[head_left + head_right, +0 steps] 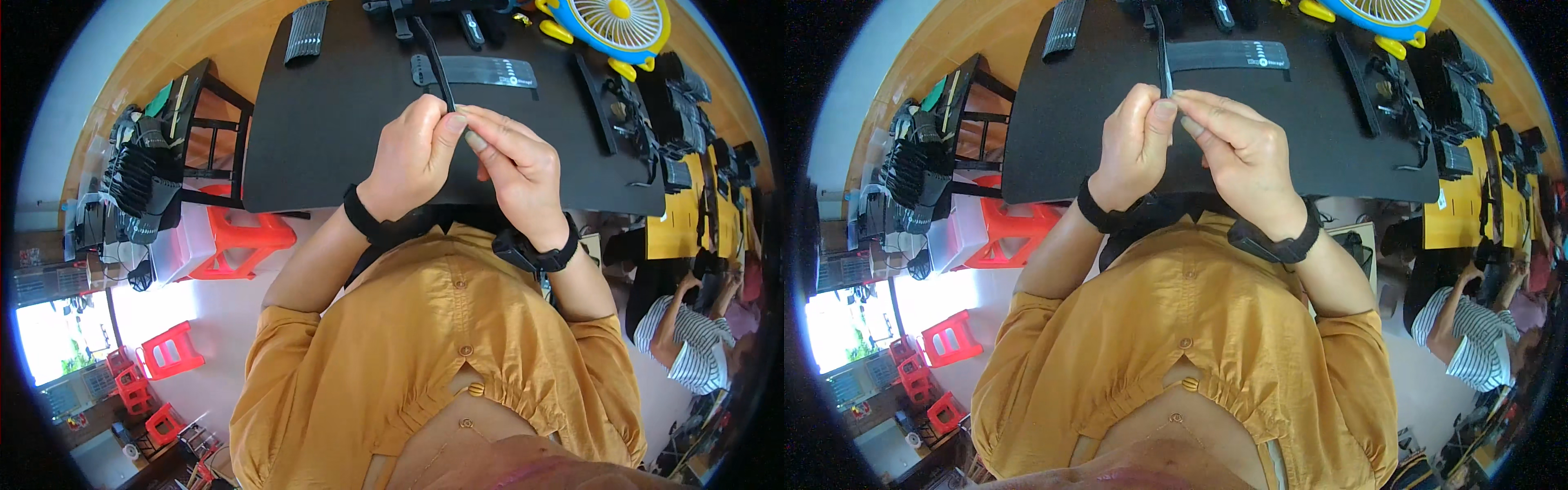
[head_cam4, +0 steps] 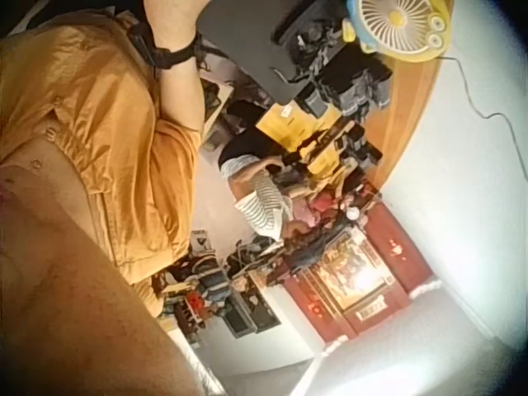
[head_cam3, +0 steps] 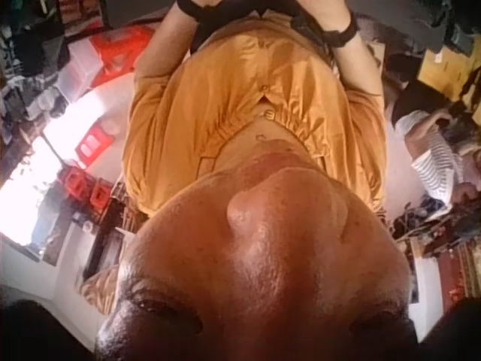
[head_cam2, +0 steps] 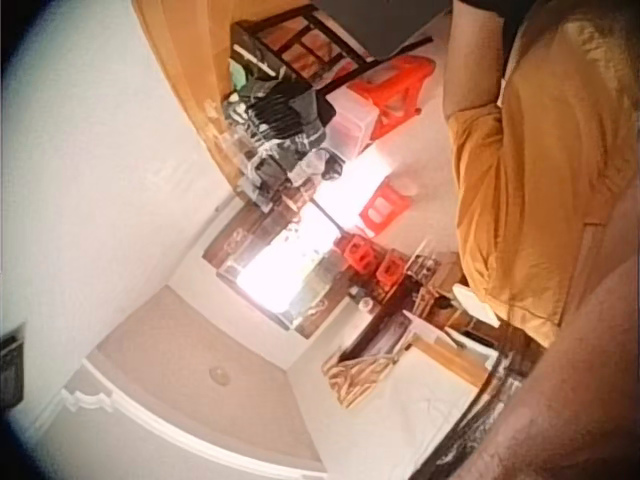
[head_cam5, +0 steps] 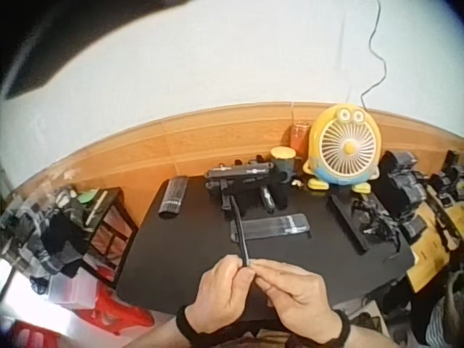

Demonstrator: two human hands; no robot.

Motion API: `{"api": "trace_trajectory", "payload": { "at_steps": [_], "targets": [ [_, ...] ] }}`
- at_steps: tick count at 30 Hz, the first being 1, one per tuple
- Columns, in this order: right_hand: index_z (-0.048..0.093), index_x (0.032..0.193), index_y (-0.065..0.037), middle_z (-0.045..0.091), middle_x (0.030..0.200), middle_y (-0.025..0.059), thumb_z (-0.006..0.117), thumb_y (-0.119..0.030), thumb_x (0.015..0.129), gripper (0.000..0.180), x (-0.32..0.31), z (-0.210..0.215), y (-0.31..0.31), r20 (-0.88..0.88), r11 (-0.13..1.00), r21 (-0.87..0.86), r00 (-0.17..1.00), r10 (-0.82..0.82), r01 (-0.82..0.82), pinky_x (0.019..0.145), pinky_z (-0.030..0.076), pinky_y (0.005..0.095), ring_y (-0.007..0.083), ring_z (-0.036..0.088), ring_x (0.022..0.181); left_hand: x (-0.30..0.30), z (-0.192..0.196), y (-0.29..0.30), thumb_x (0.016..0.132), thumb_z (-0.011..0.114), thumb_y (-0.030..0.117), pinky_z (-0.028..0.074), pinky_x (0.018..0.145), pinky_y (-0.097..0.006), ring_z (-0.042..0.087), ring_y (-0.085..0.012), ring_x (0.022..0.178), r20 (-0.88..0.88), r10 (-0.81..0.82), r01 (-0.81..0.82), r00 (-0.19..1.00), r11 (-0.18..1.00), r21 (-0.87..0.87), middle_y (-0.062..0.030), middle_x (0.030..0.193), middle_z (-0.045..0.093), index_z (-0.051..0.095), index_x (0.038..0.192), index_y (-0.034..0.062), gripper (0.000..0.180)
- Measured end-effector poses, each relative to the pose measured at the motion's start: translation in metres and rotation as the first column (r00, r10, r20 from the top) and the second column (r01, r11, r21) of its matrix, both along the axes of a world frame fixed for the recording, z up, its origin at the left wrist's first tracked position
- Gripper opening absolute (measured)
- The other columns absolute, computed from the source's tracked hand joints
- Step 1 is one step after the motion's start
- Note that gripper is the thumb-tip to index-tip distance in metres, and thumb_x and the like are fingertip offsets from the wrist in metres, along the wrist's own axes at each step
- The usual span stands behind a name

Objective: Assembling small black straps and components at a workshop table.

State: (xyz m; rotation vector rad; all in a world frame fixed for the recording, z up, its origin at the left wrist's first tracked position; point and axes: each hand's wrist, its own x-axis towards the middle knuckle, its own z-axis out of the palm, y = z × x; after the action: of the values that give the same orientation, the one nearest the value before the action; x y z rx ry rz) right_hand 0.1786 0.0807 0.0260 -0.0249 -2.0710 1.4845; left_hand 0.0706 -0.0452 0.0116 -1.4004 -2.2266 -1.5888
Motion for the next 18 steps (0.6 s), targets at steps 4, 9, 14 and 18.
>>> {"api": "trace_trajectory", "payload": {
  "at_steps": [4, 9, 14, 18],
  "targets": [
    [0.069, 0.115, -0.006, 0.069, 0.112, 0.0102, 0.060, 0.001, 0.091, 0.027, 0.006, -0.012, -0.011, 0.005, 0.997, -0.061, 0.999, -0.036, 0.037, 0.056, 0.051, 0.0208, 0.0091, 0.062, 0.068, 0.009, -0.013, -0.002, 0.097, 0.055, 0.019, 0.045, 0.057, -0.038, 0.056, -0.0337, 0.065, 0.058, -0.020, 0.013, 0.998, 0.994, 0.109, -0.0158, 0.075, 0.055, 0.053, 0.089, 0.0022, 0.019],
    [0.069, 0.114, -0.006, 0.069, 0.110, 0.0092, 0.061, -0.001, 0.091, 0.025, 0.013, -0.014, -0.019, -0.099, 0.997, 0.021, 0.993, -0.066, 0.068, 0.055, 0.051, 0.0206, 0.0083, 0.061, 0.067, 0.019, -0.016, -0.006, 0.096, 0.056, 0.015, 0.044, 0.055, -0.036, 0.056, -0.0299, 0.061, 0.019, -0.013, 0.009, 1.000, 0.981, 0.195, -0.0138, 0.073, 0.056, 0.054, 0.088, 0.0025, 0.015],
    [0.070, 0.113, -0.006, 0.069, 0.109, 0.0093, 0.061, -0.002, 0.091, 0.024, 0.019, -0.009, -0.024, -0.053, 0.996, -0.087, 0.998, -0.028, 0.023, 0.054, 0.050, 0.0198, 0.0073, 0.060, 0.065, 0.020, -0.015, -0.006, 0.093, 0.058, 0.011, 0.044, 0.052, -0.034, 0.056, -0.0269, 0.056, -0.162, 0.053, -0.009, 0.985, 0.966, 0.259, -0.0117, 0.071, 0.057, 0.055, 0.086, 0.0039, 0.010],
    [0.070, 0.113, -0.006, 0.069, 0.110, 0.0108, 0.061, 0.000, 0.090, 0.025, 0.025, -0.001, -0.025, -0.016, 0.997, -0.075, 0.999, -0.032, 0.030, 0.062, 0.054, 0.0227, 0.0127, 0.066, 0.073, 0.021, -0.014, -0.008, 0.092, 0.059, 0.010, 0.044, 0.052, -0.034, 0.056, -0.0265, 0.056, -0.189, 0.038, 0.020, 0.981, 0.955, 0.296, -0.0111, 0.069, 0.057, 0.056, 0.086, 0.0044, 0.009]
  ]
}}
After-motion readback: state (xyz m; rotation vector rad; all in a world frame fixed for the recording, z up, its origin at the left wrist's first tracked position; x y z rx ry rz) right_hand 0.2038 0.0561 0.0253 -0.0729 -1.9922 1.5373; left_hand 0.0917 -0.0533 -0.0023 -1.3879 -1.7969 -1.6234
